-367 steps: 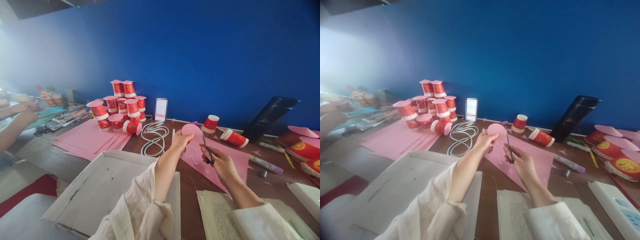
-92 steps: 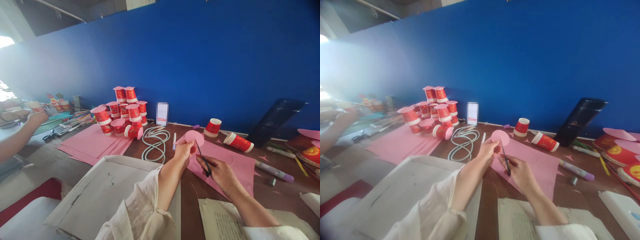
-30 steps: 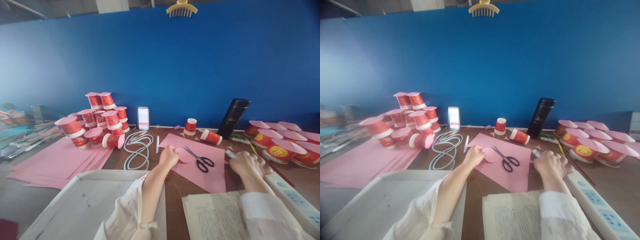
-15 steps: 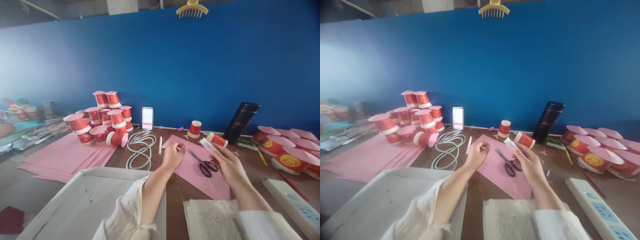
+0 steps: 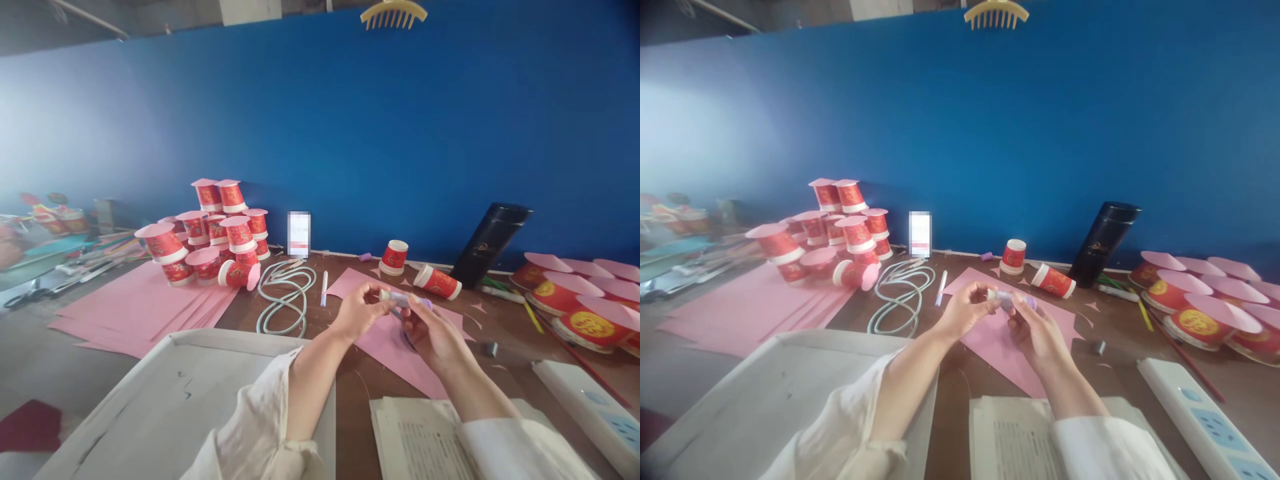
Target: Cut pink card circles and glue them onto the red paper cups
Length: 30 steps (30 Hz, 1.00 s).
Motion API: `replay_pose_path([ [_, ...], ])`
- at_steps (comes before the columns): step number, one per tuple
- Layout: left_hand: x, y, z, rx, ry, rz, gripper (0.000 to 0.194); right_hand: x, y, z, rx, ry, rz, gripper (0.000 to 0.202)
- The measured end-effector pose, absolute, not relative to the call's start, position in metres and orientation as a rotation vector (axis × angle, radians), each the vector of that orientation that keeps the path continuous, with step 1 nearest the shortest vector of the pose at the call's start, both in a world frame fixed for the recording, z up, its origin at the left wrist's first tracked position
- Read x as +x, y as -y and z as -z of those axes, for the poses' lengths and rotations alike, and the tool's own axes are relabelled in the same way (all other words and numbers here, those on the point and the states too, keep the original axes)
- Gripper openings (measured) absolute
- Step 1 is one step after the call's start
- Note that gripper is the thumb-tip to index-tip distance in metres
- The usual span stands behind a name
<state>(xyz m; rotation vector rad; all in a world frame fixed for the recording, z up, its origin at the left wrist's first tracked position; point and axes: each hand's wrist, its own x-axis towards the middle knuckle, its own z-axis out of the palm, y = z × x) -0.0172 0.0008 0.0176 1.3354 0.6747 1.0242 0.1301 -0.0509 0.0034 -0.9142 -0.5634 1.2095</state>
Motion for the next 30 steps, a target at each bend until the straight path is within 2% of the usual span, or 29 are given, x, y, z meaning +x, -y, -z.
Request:
replay_pose_path([
  [10, -0.017, 0.009, -0.02, 1.506, -0.726, -1.132, 0.027, 0.119, 0.05, -0.008, -0.794, 0.317, -1.33, 0.021],
  [14, -0.019, 0.004, -0.021, 1.395, -0.797, -1.091, 0.029, 0.127, 0.05, -0.014, -0.778, 0.223, -1.311, 0.034],
  [19, -0.019, -0.001, -0.019, 1.273, -0.78, -1.068, 0.03, 0.132, 0.053, -0.015, -0.737, 0.261, -1.304, 0.022],
  [30, -0.019, 0.002, -0.021, 1.369, -0.794, -1.09, 0.031, 0.138, 0.045, -0.003, -0.786, 0.287, -1.237, 0.031],
])
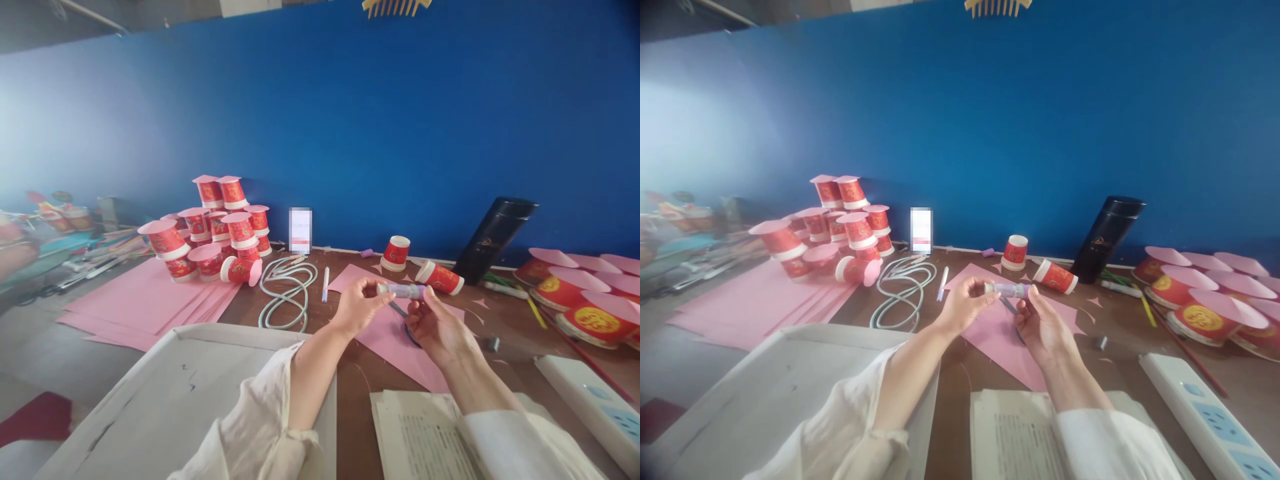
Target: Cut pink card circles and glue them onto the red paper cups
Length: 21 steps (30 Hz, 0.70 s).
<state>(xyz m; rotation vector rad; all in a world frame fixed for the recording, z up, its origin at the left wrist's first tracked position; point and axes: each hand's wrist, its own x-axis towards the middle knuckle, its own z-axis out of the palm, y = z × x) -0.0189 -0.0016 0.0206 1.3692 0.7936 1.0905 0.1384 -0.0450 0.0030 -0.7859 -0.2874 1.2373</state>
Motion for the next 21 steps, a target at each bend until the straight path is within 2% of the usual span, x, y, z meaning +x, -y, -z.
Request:
replay_pose_path([
  [7, -0.0189, 0.0051, -0.0242, 1.364, -0.787, -1.091, 0.028, 0.1345, 0.0454, -0.0025, -0.887, 0.285, -1.19, 0.028],
  [13, -0.0178, 0.0001, -0.0197, 1.256, -0.763, -1.084, 0.032, 0.1325, 0.0524, -0.0106, -0.732, 0.371, -1.299, 0.034],
  [21, -0.0219, 0.0034, -0.0224, 1.377, -0.773, -1.094, 0.036, 0.1414, 0.0494, -0.0024, -0.865, 0.478, -1.168, 0.028],
])
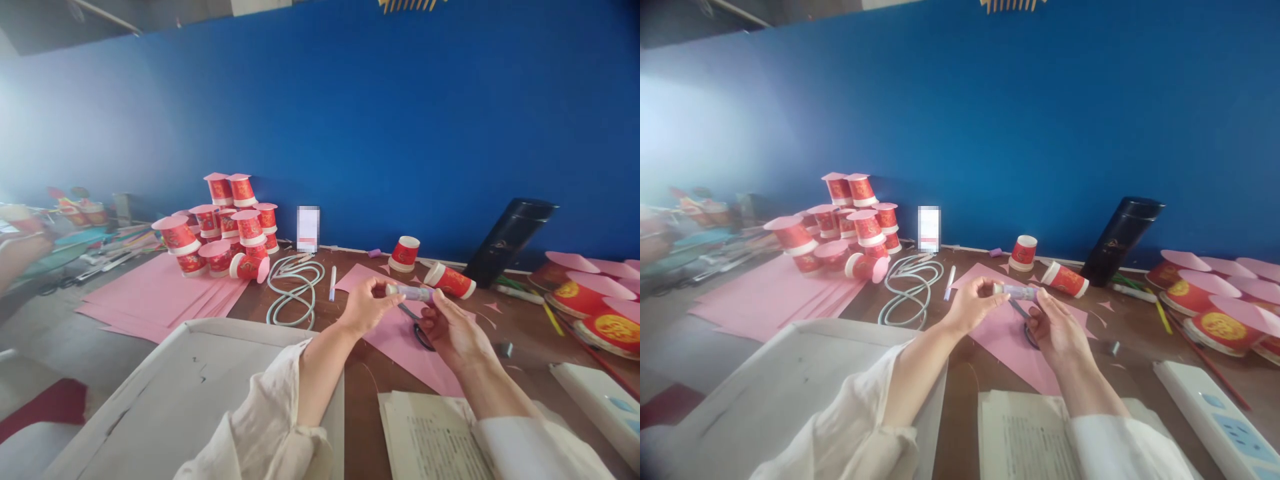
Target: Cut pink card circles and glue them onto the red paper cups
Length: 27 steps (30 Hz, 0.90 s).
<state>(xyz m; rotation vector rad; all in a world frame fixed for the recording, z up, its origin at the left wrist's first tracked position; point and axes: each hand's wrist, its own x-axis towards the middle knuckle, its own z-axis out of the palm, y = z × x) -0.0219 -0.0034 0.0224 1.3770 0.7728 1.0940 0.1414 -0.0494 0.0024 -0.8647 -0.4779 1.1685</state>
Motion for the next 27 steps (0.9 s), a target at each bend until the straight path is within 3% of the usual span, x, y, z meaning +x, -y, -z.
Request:
replay_pose_path([
  [9, -0.017, 0.001, -0.022, 1.266, -0.723, -1.071, 0.035, 0.13, 0.051, -0.009, -0.893, 0.439, -1.165, 0.037],
  [13, -0.017, -0.005, -0.017, 1.18, -0.732, -1.052, 0.037, 0.13, 0.056, -0.014, -0.776, 0.537, -1.255, 0.028],
  [22, -0.018, 0.0, -0.021, 1.28, -0.713, -1.032, 0.038, 0.138, 0.05, -0.005, -0.974, 0.512, -1.073, 0.033],
  [27, -0.015, -0.005, -0.013, 1.19, -0.714, -1.035, 0.04, 0.132, 0.053, -0.01, -0.866, 0.518, -1.146, 0.034],
])
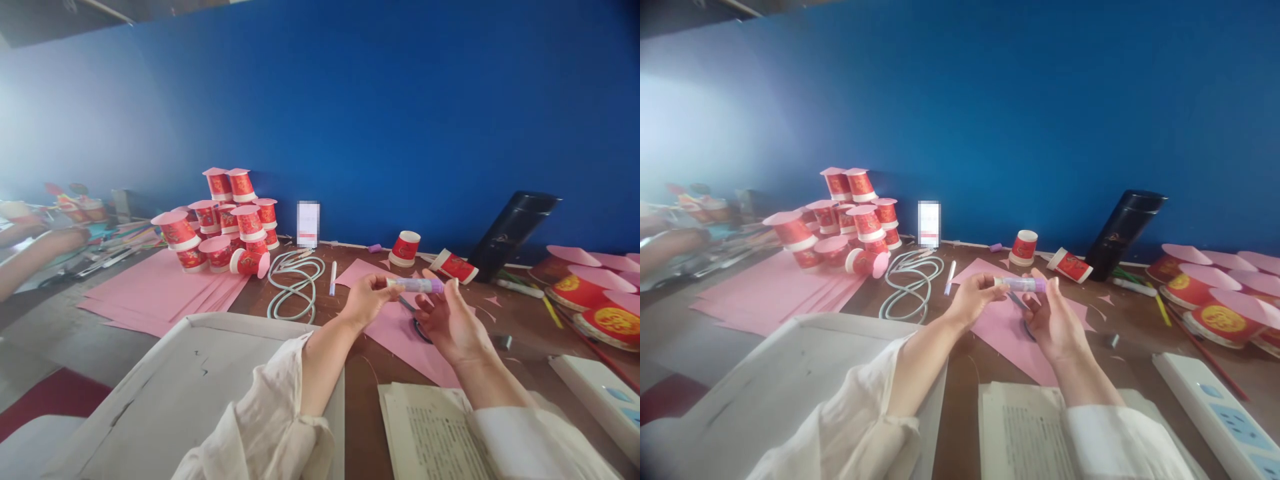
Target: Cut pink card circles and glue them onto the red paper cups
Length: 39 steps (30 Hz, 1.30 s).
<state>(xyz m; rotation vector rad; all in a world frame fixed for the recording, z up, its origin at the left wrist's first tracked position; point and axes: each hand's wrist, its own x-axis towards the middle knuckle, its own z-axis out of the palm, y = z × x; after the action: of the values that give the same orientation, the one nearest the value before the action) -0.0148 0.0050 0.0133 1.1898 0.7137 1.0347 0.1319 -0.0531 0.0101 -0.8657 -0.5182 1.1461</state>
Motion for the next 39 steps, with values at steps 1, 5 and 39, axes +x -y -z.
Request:
replay_pose_path([
  [1, -0.015, -0.006, -0.012, 1.166, -0.706, -1.035, 0.041, 0.131, 0.054, -0.011, -0.849, 0.548, -1.152, 0.033],
  [5, -0.015, -0.008, -0.011, 1.115, -0.659, -1.022, 0.044, 0.135, 0.054, -0.011, -0.942, 0.601, -1.028, 0.03],
  [39, -0.037, -0.017, -0.005, 2.678, -1.181, -0.313, 0.03, 0.13, 0.058, -0.017, -0.922, 0.59, -1.355, 0.02],
])
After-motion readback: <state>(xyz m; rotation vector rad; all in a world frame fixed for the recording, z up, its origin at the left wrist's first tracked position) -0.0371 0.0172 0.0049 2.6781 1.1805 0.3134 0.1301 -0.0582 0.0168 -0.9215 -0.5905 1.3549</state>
